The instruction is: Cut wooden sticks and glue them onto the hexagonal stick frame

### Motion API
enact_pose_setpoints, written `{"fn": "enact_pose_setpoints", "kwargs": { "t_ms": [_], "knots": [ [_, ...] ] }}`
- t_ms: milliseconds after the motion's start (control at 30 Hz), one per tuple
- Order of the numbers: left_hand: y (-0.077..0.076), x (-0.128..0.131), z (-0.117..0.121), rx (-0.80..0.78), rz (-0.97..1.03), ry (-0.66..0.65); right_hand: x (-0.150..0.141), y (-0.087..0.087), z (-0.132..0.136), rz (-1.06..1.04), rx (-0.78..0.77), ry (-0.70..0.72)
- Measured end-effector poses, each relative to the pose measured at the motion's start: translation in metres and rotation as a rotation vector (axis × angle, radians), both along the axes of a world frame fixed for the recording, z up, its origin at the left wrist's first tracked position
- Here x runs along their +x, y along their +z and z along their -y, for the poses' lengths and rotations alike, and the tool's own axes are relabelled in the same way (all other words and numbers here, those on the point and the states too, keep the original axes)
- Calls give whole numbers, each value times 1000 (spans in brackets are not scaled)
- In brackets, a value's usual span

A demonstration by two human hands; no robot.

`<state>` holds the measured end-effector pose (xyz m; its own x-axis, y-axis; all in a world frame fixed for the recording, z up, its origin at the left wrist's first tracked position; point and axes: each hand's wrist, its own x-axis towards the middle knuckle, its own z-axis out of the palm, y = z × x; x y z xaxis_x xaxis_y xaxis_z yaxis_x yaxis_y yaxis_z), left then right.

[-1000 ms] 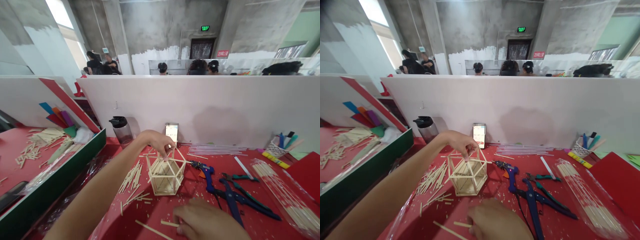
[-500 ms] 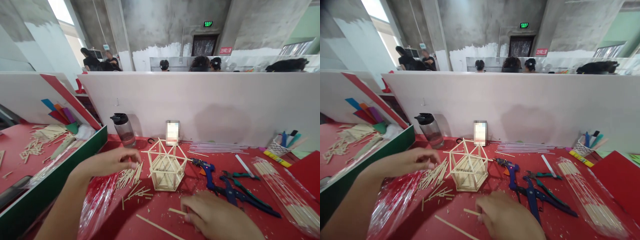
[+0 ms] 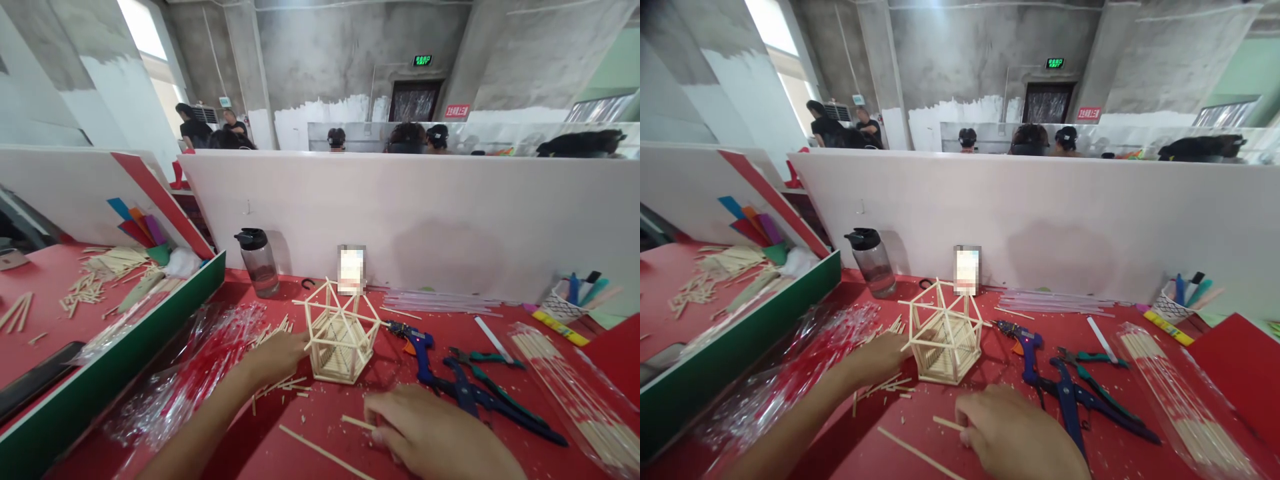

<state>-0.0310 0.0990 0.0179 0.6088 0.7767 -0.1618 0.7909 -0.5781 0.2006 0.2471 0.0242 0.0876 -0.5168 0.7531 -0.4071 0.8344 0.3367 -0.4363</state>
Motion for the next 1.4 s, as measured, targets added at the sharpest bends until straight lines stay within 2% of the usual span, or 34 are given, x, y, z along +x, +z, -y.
{"fn": "enact_pose_setpoints", "kwargs": {
  "t_ms": [100,200,333,500,700,1000,1100,1233,1300,1400],
  "knots": [
    [-5,6,-3,30,-130,-11,1,0,0,5,6,-7],
    [-6,8,-3,44,-163,3,2,1,-1,4,11,9],
    [-4,5,-1,20,-39,27,1,2,-2,11,14,40],
    [-2,2,-1,-65,225,-42,0,1,-3,11,13,30],
    [4,4,3,-113,226,-15,-1,1,-4,-1,-6,17],
    [9,4,3,-229,357,-136,0,-1,-6,17,9,31],
    [13,-8,6,-250,354,-132,1,3,-6,35,1,30],
    [26,-44,15,-269,377,-50,5,5,-4,5,5,15],
    [33,-65,20,-323,355,23,7,4,-3,-10,13,2],
    [42,-90,22,-309,210,169,11,2,-3,-27,26,4]
  ]
}}
